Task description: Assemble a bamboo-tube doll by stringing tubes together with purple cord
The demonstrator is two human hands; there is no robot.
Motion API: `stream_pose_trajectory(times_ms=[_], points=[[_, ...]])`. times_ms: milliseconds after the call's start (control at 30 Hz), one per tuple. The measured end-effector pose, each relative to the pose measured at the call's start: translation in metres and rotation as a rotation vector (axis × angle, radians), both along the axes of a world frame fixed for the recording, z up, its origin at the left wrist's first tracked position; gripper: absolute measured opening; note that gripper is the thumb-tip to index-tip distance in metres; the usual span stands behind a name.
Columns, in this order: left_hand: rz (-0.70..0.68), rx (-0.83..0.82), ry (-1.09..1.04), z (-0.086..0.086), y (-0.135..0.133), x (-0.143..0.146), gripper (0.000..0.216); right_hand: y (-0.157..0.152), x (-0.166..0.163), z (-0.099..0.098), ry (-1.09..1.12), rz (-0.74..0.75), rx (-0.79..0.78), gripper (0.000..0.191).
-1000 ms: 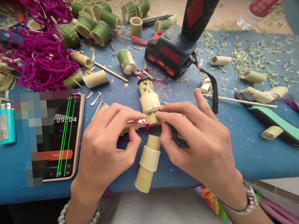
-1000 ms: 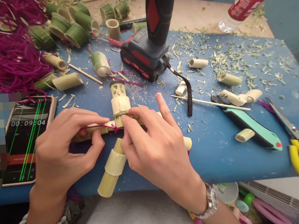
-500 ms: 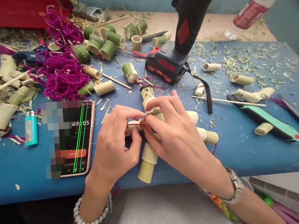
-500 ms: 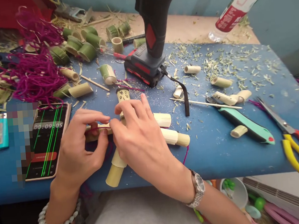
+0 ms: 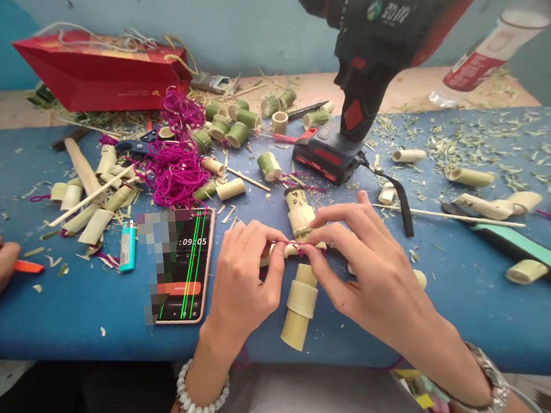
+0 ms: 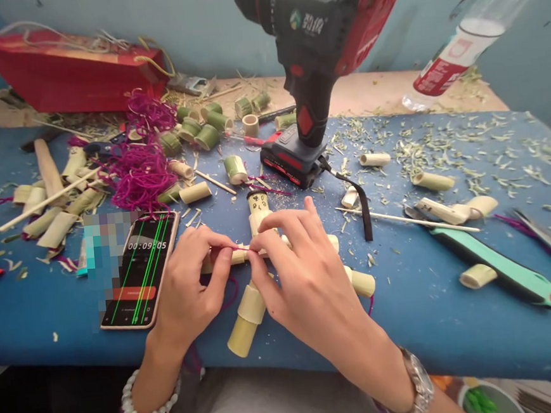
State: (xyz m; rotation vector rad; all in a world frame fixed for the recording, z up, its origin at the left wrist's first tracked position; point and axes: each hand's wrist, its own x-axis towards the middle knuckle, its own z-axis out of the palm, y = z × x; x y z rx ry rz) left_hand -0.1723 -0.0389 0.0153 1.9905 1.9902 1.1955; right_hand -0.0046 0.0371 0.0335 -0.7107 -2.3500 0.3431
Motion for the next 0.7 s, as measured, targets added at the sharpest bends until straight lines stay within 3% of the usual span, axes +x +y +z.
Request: stream_pose_trajectory(times_ms=[133, 300, 700], points=[[0.005, 0.016, 0.003, 0.0019, -0.0008, -0.0001, 0.01, -0.0005, 0.0001, -0.0012, 0.034, 0.018, -0.026, 0.009], [-0.082, 0.141, 0.03, 0.0015, -0.0012, 0.0005, 0.034, 0.0006, -0.0019, -0.0027, 0.038, 0.052, -0.058, 0.009], [0.002, 0.206, -0.022, -0.0019, -0.0048, 0.0008, 0.023, -0.0001, -0.0001, -0.0024, 0.12, 0.069, -0.191, 0.013]])
